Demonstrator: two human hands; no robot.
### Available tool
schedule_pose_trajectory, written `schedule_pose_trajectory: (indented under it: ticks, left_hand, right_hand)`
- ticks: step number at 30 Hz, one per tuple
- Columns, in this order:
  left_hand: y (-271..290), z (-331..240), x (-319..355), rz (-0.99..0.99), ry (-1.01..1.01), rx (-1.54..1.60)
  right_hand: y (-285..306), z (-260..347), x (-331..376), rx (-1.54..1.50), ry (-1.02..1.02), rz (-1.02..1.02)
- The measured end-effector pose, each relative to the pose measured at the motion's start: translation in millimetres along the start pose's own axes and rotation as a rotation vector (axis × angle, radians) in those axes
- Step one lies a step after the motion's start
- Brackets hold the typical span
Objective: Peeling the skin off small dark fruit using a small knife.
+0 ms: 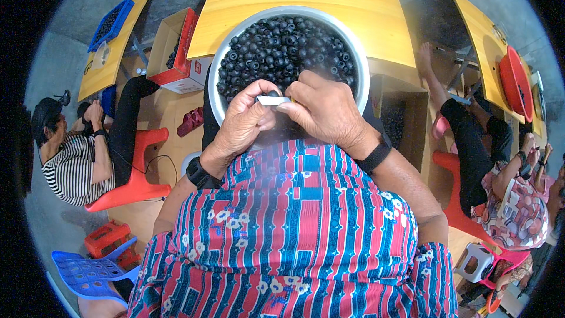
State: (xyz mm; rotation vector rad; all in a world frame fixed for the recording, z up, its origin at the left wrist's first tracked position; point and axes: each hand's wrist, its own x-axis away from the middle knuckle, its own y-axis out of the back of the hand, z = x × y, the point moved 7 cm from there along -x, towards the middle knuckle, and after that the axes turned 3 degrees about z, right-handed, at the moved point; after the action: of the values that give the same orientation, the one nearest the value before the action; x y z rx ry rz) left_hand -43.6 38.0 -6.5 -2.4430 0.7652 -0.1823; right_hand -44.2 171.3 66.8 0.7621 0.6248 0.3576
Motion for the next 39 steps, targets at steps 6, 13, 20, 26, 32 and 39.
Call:
schedule_pose_trajectory:
  ticks: [6, 13, 20, 26, 32, 39]
  left_hand:
    - [-2, 2, -2, -0.021, 0.023, 0.033]
    - [2, 3, -1, -0.006, 0.026, 0.022]
    - [-6, 1, 0, 0.013, 0.043, 0.007]
    - [1, 6, 1, -0.025, 0.055, 0.053]
    - [0, 7, 0, -0.016, 0.050, 0.138]
    - [-4, 7, 0, 0.025, 0.079, 0.116]
  right_hand:
    - [-1, -1, 0, 0.011, -0.002, 0.002]
    - [-5, -5, -2, 0.013, -0.020, 0.028]
    - [5, -19, -3, -0.113, -0.130, -0.147]
    - [0, -20, 0, -0.210, -0.088, -0.102]
    - [-5, -6, 0, -0.065, -0.050, 0.034]
    - [-8, -4, 1, -0.021, -0.016, 0.052]
